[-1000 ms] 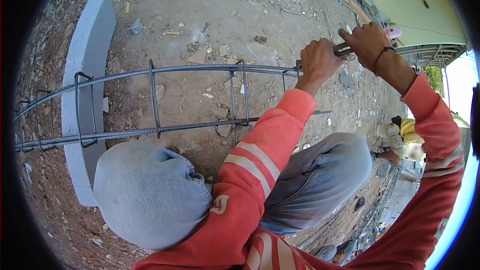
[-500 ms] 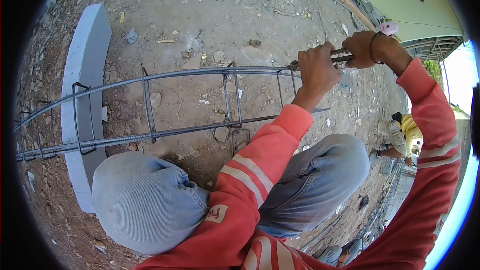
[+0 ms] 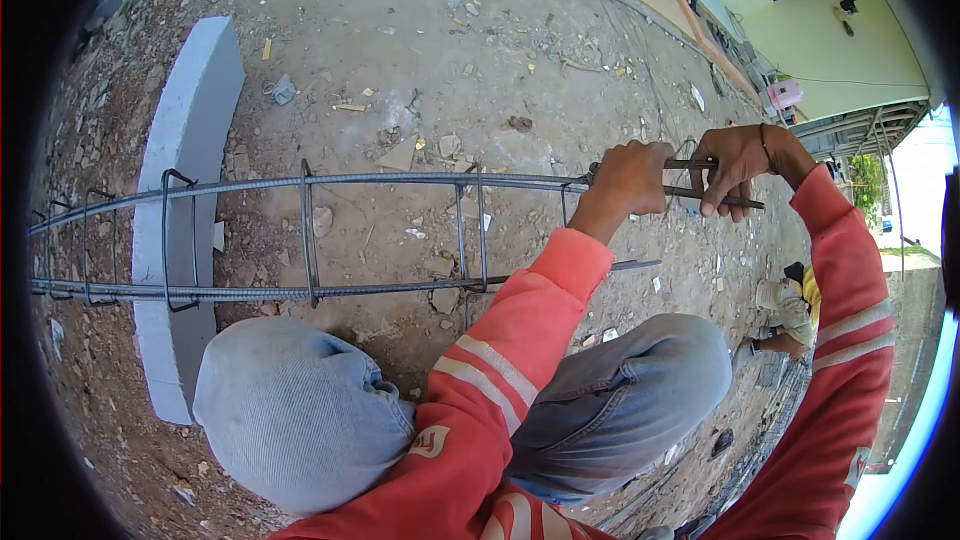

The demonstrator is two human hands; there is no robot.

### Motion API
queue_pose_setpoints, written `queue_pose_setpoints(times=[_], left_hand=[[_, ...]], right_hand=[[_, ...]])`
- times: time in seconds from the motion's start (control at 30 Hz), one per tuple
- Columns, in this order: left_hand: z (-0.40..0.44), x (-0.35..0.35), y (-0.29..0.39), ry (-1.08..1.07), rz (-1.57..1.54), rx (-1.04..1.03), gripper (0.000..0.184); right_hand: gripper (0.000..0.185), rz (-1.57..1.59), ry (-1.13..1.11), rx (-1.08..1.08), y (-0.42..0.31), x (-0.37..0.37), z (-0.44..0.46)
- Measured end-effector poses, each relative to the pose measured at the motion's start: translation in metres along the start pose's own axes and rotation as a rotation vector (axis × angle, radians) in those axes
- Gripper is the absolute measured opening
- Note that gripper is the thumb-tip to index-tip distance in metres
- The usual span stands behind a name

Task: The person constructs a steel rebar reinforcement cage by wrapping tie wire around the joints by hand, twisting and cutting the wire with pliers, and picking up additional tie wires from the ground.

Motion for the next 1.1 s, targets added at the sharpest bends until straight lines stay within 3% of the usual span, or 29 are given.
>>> queue_pose_setpoints(times=[0.03,0.1,0.13,0.17,0.2,0.23,0.27,0.3,0.37,0.43,0.5,0.67,0.83,0.97,1.03,1.1], left_hand=[[0.0,0.0,-0.002,-0.066,-0.029,0.047,0.052],[0.0,0.003,-0.003,-0.063,-0.017,0.026,0.049],[0.001,0.0,-0.005,-0.093,0.015,0.018,0.047],[0.002,-0.004,-0.006,-0.125,0.043,0.011,0.044],[0.003,-0.006,-0.008,-0.129,0.036,0.017,0.044],[0.004,-0.004,-0.009,-0.063,-0.007,0.011,0.042],[0.003,-0.003,-0.01,0.002,-0.049,0.008,0.04],[-0.002,-0.007,-0.007,-0.001,-0.054,0.02,0.04],[-0.008,0.0,0.005,0.285,-0.055,0.066,0.039],[-0.013,-0.014,0.013,0.381,-0.079,0.084,0.038],[-0.023,-0.016,0.021,0.604,-0.016,0.071,0.036],[-0.016,-0.018,0.014,0.405,-0.029,0.155,0.038],[-0.027,-0.008,0.013,0.725,-0.073,0.177,0.038],[-0.024,-0.011,0.009,0.739,-0.05,0.187,0.034],[-0.018,-0.014,0.002,0.608,-0.079,0.229,0.032],[-0.017,-0.012,0.0,0.6,-0.081,0.234,0.03]], right_hand=[[0.031,-0.009,0.002,0.005,-0.008,-0.005,-0.003],[0.039,-0.363,0.168,-0.046,-0.019,-0.012,-0.01],[0.041,-0.862,0.344,0.138,-0.022,-0.015,-0.001],[0.041,-0.864,0.34,0.14,-0.01,-0.029,0.009],[0.041,-1.025,0.667,0.077,-0.014,-0.043,0.004],[0.042,-1.171,0.997,0.013,-0.019,-0.053,-0.004],[0.029,-1.269,1.142,0.082,-0.017,-0.059,-0.006],[0.029,-1.27,1.131,0.09,-0.011,-0.06,-0.004],[0.024,-1.239,1.233,0.237,-0.005,-0.054,-0.01],[0.021,-1.244,1.172,0.271,0.017,-0.047,0.001],[0.021,-1.308,1.261,0.347,0.02,-0.051,-0.002],[0.025,-1.315,1.235,0.137,0.009,-0.059,0.003],[0.028,-1.478,1.33,0.203,-0.016,-0.052,-0.007],[0.028,-1.559,1.109,0.224,-0.023,-0.036,-0.005],[0.025,-1.476,0.954,0.151,-0.023,-0.028,0.002],[0.022,-1.503,0.975,0.171,-0.025,-0.026,0.004]])
Point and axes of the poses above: each hand's wrist, its own z-axis towards the middle knuckle, its own x-axis out of the back of the hand, y = z × x, the point moved 5 cm from there along z, towards the middle knuckle
